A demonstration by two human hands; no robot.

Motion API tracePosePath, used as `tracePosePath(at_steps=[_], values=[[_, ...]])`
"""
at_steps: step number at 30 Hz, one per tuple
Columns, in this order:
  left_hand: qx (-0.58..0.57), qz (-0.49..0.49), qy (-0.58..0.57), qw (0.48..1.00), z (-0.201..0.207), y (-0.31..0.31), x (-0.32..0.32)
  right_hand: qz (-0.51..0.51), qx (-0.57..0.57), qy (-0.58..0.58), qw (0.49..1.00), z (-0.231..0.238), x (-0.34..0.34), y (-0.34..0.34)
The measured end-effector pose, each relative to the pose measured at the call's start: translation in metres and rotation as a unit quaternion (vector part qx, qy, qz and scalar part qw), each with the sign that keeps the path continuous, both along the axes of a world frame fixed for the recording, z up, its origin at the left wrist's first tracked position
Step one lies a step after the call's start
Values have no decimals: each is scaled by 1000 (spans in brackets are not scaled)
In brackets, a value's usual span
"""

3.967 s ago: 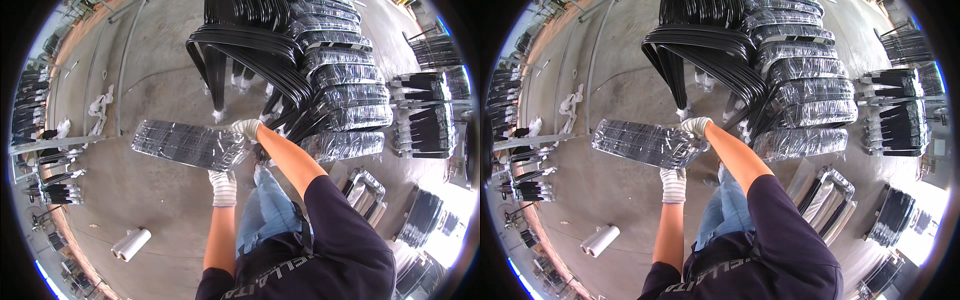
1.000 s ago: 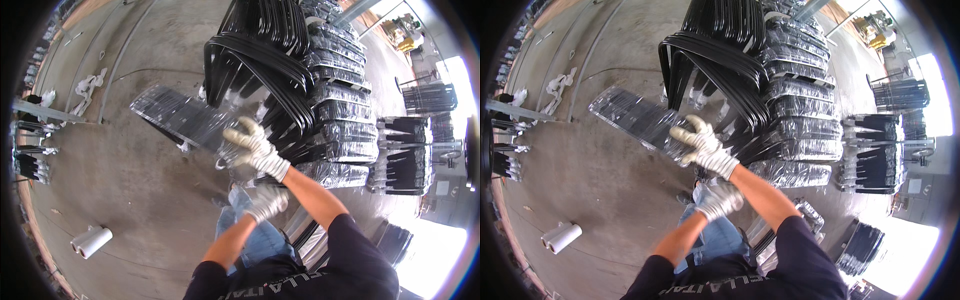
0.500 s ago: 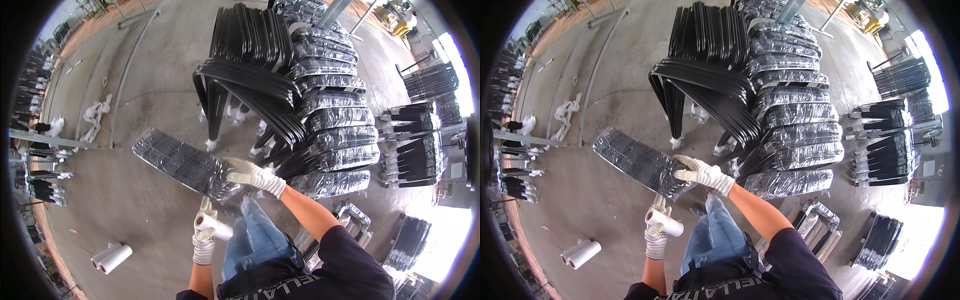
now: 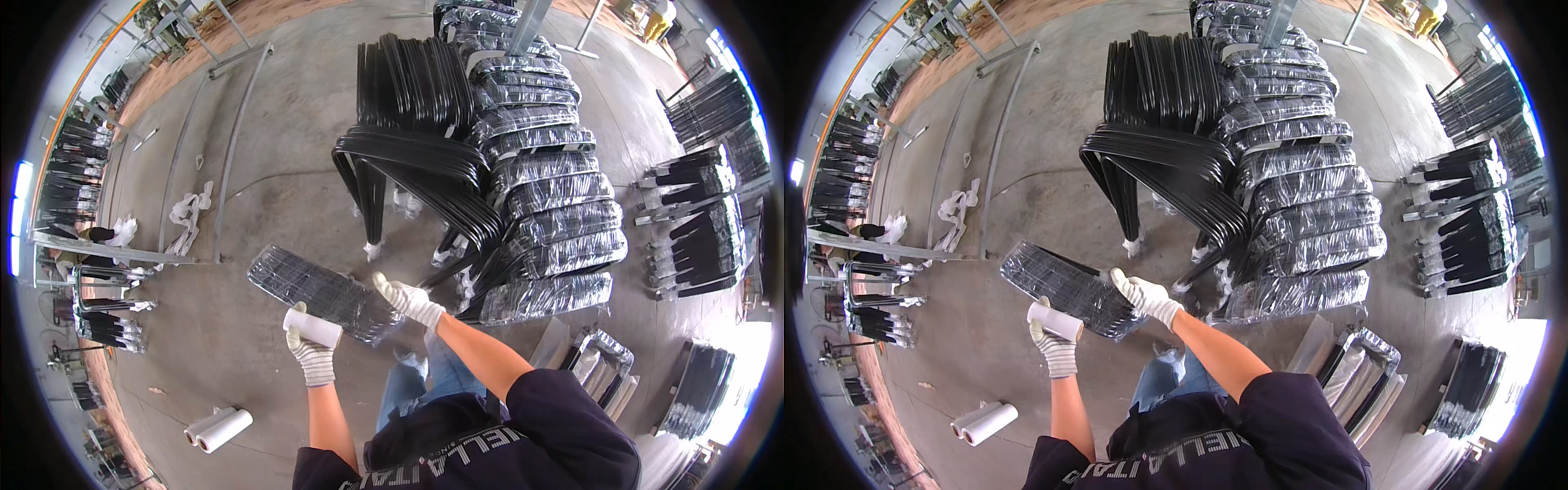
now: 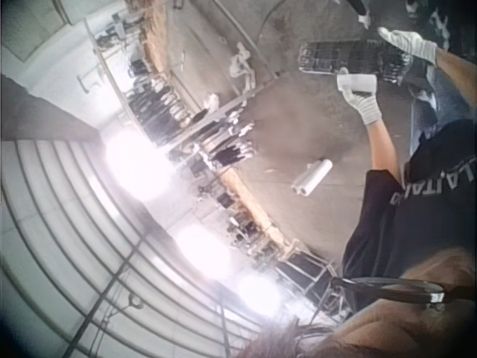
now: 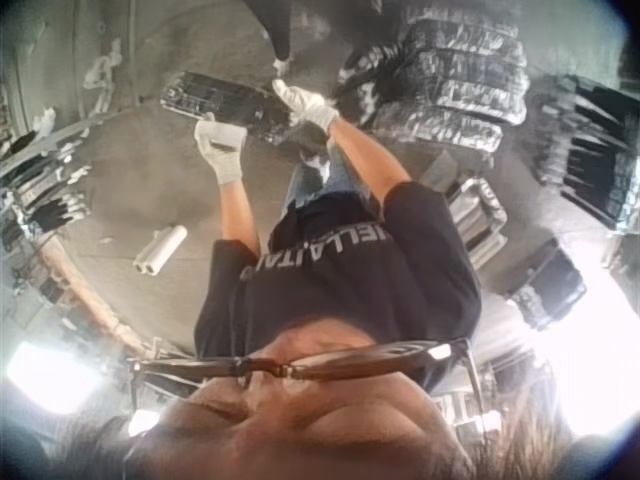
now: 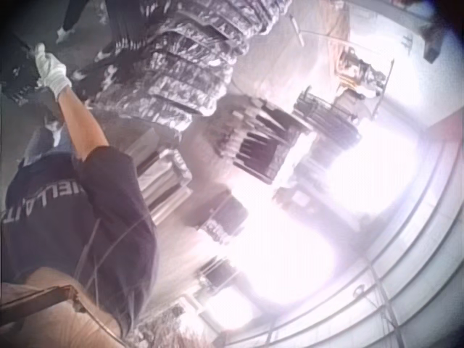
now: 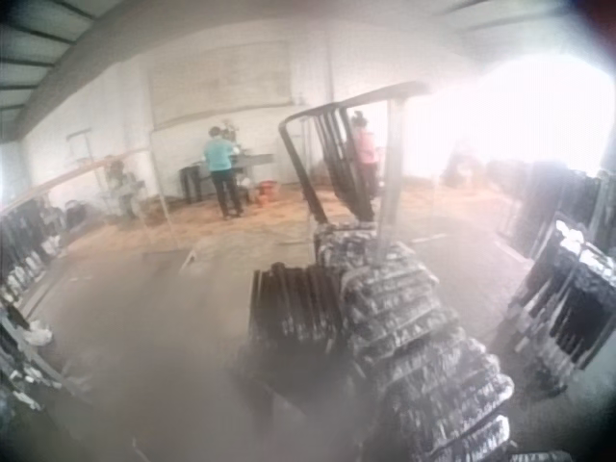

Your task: The person wraps individual black metal furniture frame components in plastic film by hand, picking each part up from a stack, winding the film around the length of the metal, and then placing the wrapped part onto a separate stack.

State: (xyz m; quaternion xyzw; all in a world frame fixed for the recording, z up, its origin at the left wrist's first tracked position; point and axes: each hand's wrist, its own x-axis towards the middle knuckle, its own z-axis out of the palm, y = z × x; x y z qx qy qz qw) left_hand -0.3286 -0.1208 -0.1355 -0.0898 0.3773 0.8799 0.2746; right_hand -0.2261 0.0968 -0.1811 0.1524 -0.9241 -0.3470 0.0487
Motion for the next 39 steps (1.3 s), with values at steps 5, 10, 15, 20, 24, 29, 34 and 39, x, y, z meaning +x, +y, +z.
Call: tracePosePath(at_steps=[5,10,15,20,24,29,34,39], values=[[13,14,-16,1000,4,-6,-4,-393,-777,-127,474,40,-4,-36],[14,-25,-46,999,12,-31,4,-383,-820,-57,421,50,16,-62],[122,-146,4,982,37,-48,30,-412,-748,106,509,92,50,-101],[107,-284,-2,953,85,-58,81,-478,-737,83,471,150,121,-111],[-8,-322,-5,947,136,-56,147,-495,-744,44,447,189,198,-104],[77,-411,-138,898,135,-47,223,-505,-751,88,417,205,296,-88],[124,-439,-231,860,132,-17,293,-522,-742,52,417,206,370,-52],[152,-456,-272,834,104,23,351,-533,-706,40,465,171,423,-6]])
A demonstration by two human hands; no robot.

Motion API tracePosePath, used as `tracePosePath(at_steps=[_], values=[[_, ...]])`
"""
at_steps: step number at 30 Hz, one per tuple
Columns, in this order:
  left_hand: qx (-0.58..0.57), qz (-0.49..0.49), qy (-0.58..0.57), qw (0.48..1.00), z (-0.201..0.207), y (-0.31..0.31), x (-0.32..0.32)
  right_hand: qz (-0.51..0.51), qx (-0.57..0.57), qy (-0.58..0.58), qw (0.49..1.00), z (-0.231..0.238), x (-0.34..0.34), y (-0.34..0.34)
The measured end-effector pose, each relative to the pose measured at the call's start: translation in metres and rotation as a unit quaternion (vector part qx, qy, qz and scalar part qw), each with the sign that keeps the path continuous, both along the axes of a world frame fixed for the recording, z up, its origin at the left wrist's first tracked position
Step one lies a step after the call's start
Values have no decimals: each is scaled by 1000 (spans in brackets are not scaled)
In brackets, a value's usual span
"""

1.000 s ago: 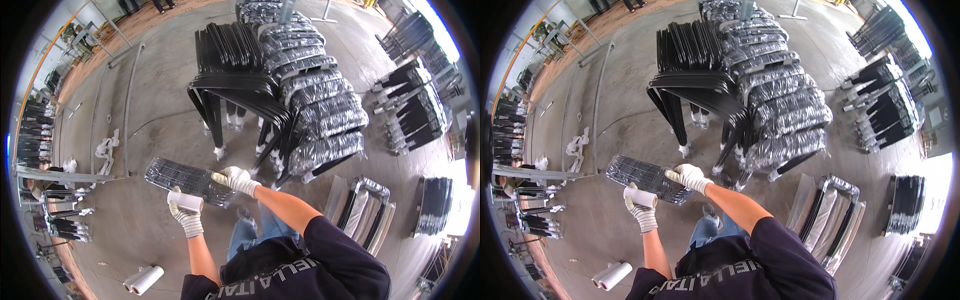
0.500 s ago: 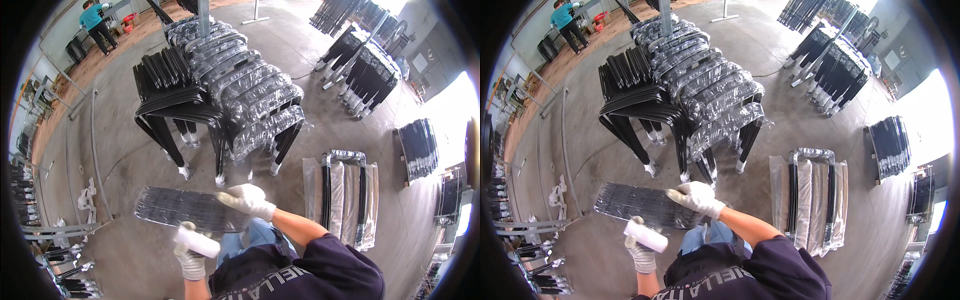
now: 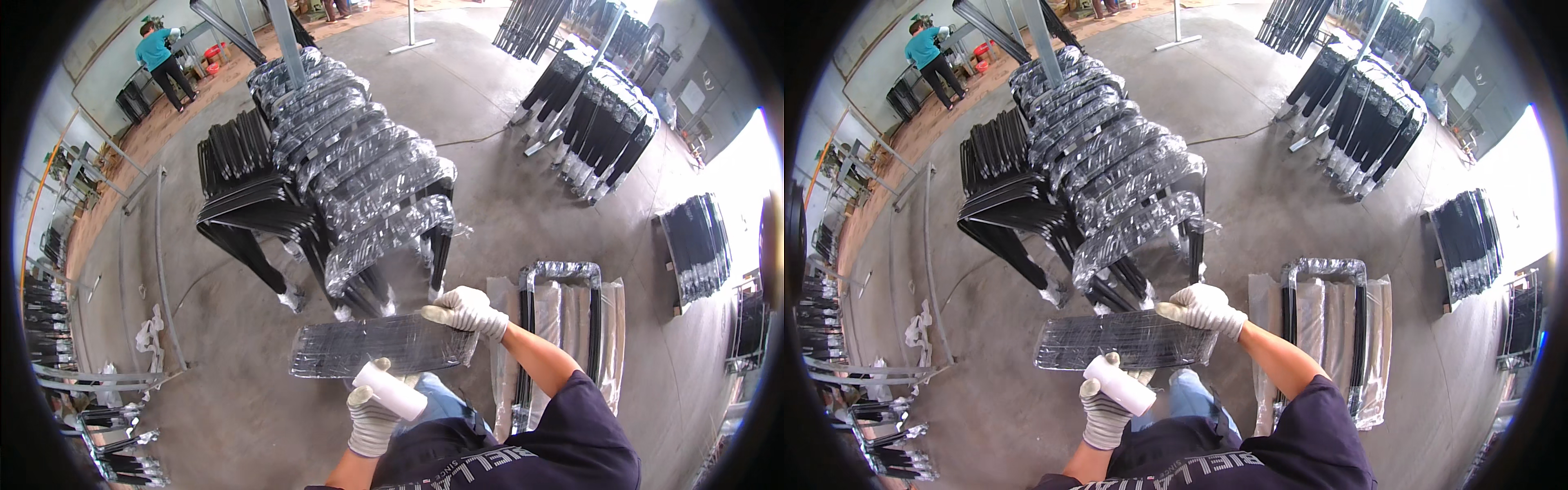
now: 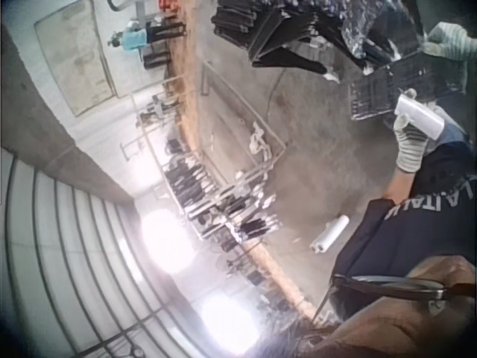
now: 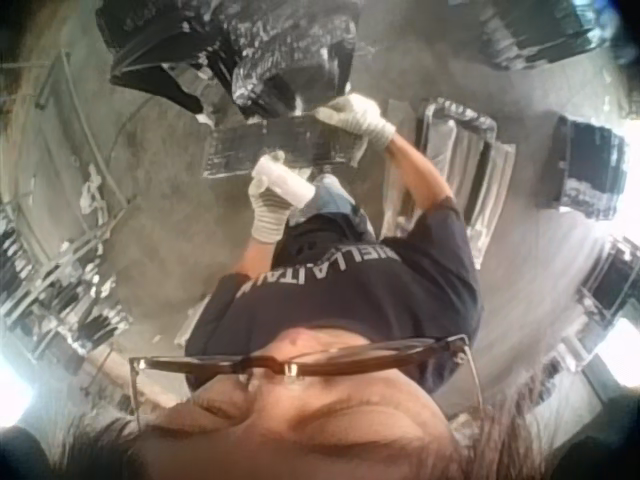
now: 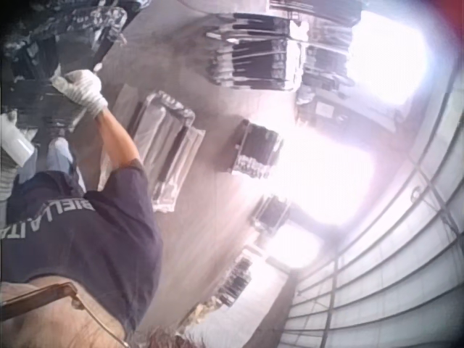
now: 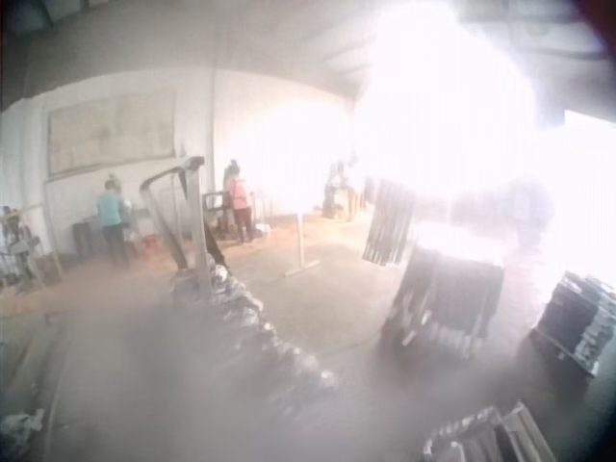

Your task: The person wraps individual black metal furniture frame components in plastic film by hand, picking each part up from a stack, winding the film around the length of the metal, and then placing the wrapped part onto a separate stack.

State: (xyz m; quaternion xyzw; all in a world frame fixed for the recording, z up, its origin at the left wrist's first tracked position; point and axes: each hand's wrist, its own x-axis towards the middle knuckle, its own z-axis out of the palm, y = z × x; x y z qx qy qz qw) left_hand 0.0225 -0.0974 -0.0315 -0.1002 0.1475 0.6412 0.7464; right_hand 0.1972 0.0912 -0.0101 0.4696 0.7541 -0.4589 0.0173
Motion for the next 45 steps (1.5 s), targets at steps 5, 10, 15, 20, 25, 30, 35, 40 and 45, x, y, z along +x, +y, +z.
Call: tracePosePath(at_steps=[5,10,15,20,25,30,35,40,45], values=[[-46,9,-4,999,-12,35,49,35,60,-3,998,-32,36,40],[-22,-24,-42,999,-26,73,67,24,55,-16,998,-50,55,87],[-20,3,-30,999,-50,110,75,16,53,-24,998,-75,52,129],[23,-2,-36,999,-73,130,77,-27,96,-20,995,-92,48,150],[33,-11,-34,999,-78,154,85,-155,183,26,970,-112,40,169],[21,-9,28,999,-76,168,83,-265,231,196,915,-116,34,167],[29,-9,113,993,-77,167,73,-14,349,75,934,-104,42,141],[41,-10,188,981,-98,122,40,210,403,-37,890,-74,33,106],[45,107,99,988,-75,118,22,200,469,-70,858,-101,22,108]])
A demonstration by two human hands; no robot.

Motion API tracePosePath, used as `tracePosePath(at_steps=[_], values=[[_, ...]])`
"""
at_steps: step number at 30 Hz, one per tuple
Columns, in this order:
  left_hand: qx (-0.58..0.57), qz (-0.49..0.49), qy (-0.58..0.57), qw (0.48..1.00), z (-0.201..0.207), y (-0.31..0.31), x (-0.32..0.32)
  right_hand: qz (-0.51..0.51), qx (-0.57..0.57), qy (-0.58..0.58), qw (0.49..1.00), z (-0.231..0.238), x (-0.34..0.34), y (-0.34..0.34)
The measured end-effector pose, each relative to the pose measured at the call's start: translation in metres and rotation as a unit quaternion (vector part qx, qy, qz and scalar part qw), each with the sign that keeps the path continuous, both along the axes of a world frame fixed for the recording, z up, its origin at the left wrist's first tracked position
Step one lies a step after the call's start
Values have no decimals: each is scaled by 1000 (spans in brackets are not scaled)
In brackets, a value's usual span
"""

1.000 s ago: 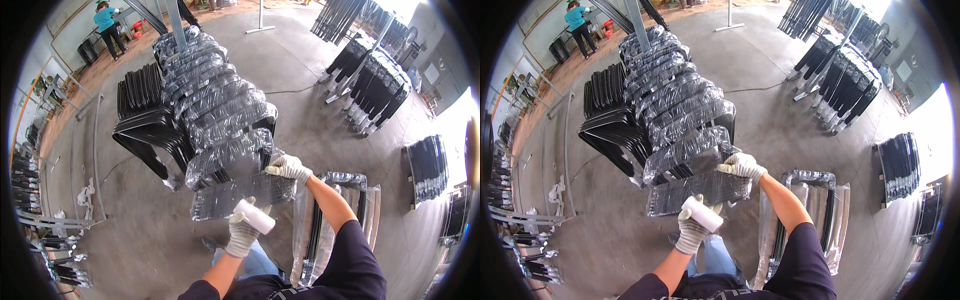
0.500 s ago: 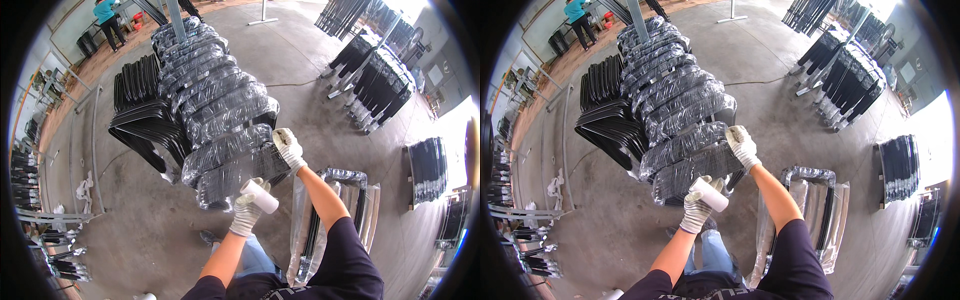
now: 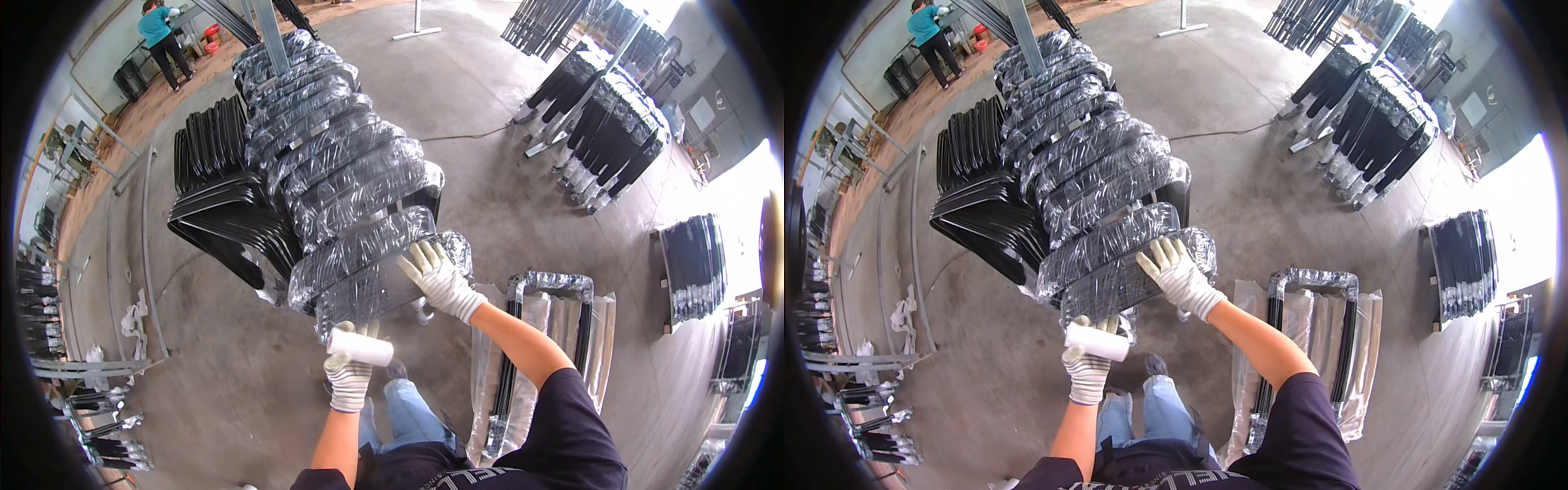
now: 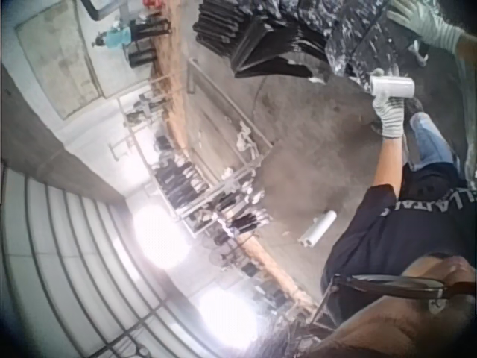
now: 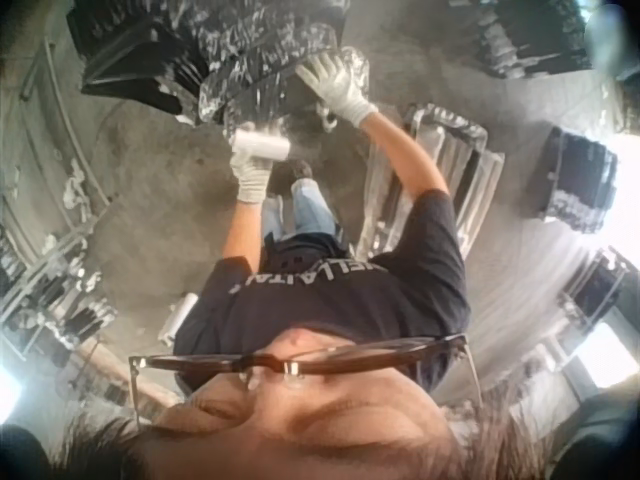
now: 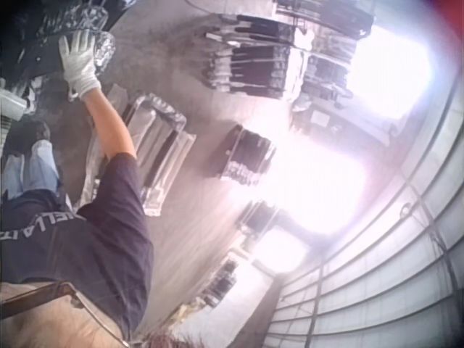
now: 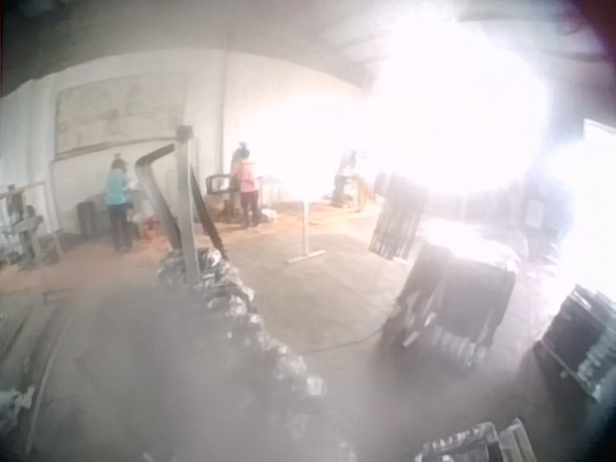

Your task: The person wraps individual black metal furniture frame components in plastic film by hand, picking each part up from a stack, winding the film around the length of the metal, and then placing the wrapped part onto a separate stack.

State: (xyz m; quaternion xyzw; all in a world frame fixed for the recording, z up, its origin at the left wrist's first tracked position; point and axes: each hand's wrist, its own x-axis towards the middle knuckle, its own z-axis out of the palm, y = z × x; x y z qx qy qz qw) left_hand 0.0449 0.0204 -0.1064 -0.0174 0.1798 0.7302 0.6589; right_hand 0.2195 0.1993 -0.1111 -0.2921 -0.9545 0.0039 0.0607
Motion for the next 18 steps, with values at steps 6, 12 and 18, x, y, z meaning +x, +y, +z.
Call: tracePosePath(at_steps=[6,12,18], values=[[-36,28,-34,998,8,-14,-4,58,23,123,990,2,3,-20],[-55,37,-26,997,31,-27,-11,86,39,117,989,7,-7,-31],[-46,14,49,998,23,-12,-30,94,38,137,985,4,-22,-11]])
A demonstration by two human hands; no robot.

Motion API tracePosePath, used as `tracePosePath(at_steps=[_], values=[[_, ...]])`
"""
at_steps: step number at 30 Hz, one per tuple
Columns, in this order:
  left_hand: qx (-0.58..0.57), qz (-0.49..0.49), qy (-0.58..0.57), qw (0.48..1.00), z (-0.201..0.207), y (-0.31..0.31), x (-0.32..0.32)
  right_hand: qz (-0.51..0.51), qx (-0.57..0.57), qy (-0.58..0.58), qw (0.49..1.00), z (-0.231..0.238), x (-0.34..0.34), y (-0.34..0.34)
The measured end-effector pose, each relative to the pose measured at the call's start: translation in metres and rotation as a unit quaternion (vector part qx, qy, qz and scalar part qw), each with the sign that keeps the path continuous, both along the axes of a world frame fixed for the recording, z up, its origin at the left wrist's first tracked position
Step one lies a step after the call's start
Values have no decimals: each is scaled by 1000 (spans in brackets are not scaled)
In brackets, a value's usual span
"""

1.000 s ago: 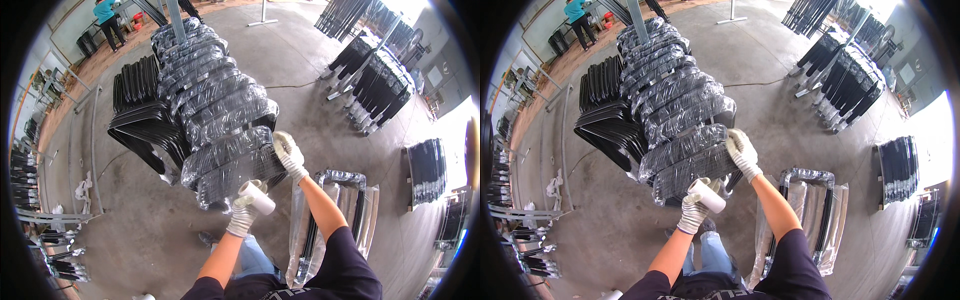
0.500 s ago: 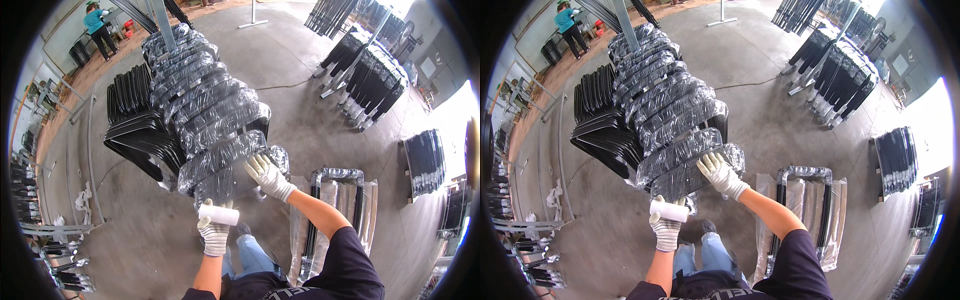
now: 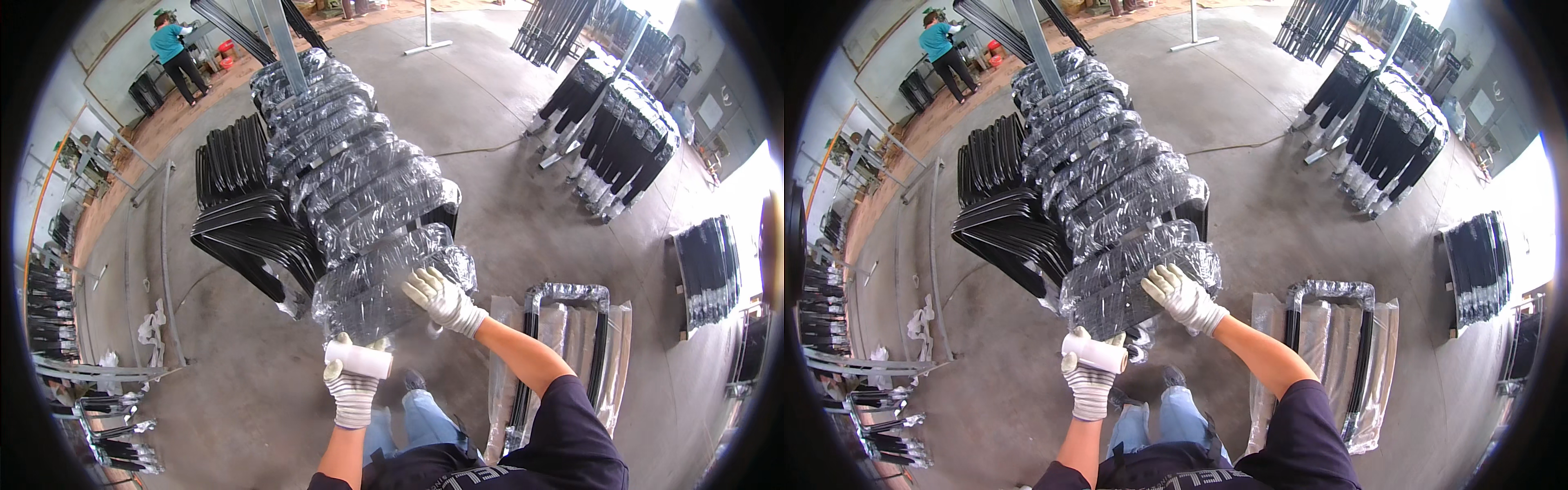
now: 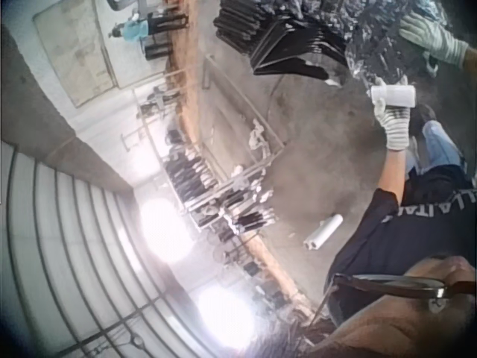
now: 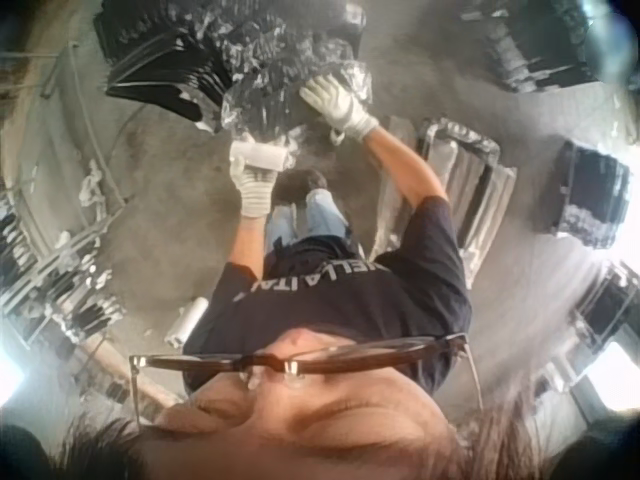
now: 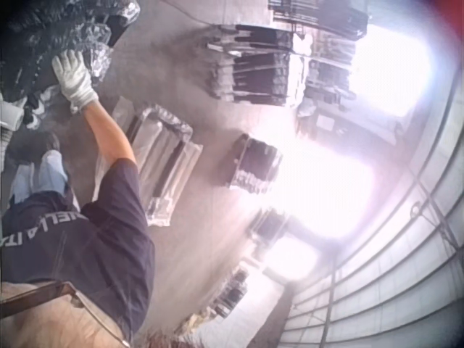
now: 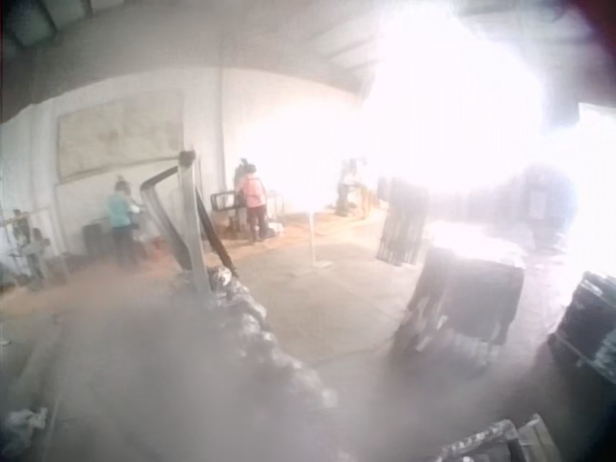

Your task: The person wraps individual black metal furniture frame components in plastic film by hand, picking each part up from a stack, winding the film around the length of the metal, and then placing the wrapped part onto a separate stack.

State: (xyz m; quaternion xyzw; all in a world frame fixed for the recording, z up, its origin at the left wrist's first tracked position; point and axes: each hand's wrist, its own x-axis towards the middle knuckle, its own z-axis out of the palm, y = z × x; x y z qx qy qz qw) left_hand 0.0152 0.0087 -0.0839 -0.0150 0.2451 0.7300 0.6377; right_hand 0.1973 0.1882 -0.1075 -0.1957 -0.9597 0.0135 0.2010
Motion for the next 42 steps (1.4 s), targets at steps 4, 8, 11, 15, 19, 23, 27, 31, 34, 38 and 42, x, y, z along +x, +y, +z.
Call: tracePosePath(at_steps=[4,8,11,15,19,23,27,31,34,38,42], values=[[-20,24,-8,999,-12,-3,-7,-11,10,21,1000,-10,-4,-5],[-31,8,-66,997,-8,-1,-8,-21,-7,13,1000,-10,-4,-9],[-18,12,-77,997,3,-9,-4,-33,-15,2,999,-9,-1,-21],[-54,-16,-95,994,14,-15,-7,-38,-30,10,999,-4,1,-24],[-69,-6,-111,991,26,-14,-9,-33,-40,-4,999,7,-3,-22],[-86,4,-102,991,18,-11,-14,-19,-41,8,999,9,-7,-17],[-93,-27,-80,992,-3,-12,-18,-5,-48,2,999,-4,-9,-16],[-117,13,-99,988,-15,-5,-13,-28,-65,-18,997,-18,-7,-8],[-122,15,-107,987,-22,-4,-21,-18,-53,-14,998,-14,-10,-5],[-91,-65,-103,988,-23,-18,-32,-70,-48,-131,988,17,-26,-24],[-84,-124,-58,987,-4,-42,-48,-65,-109,-174,977,14,-37,-30]])
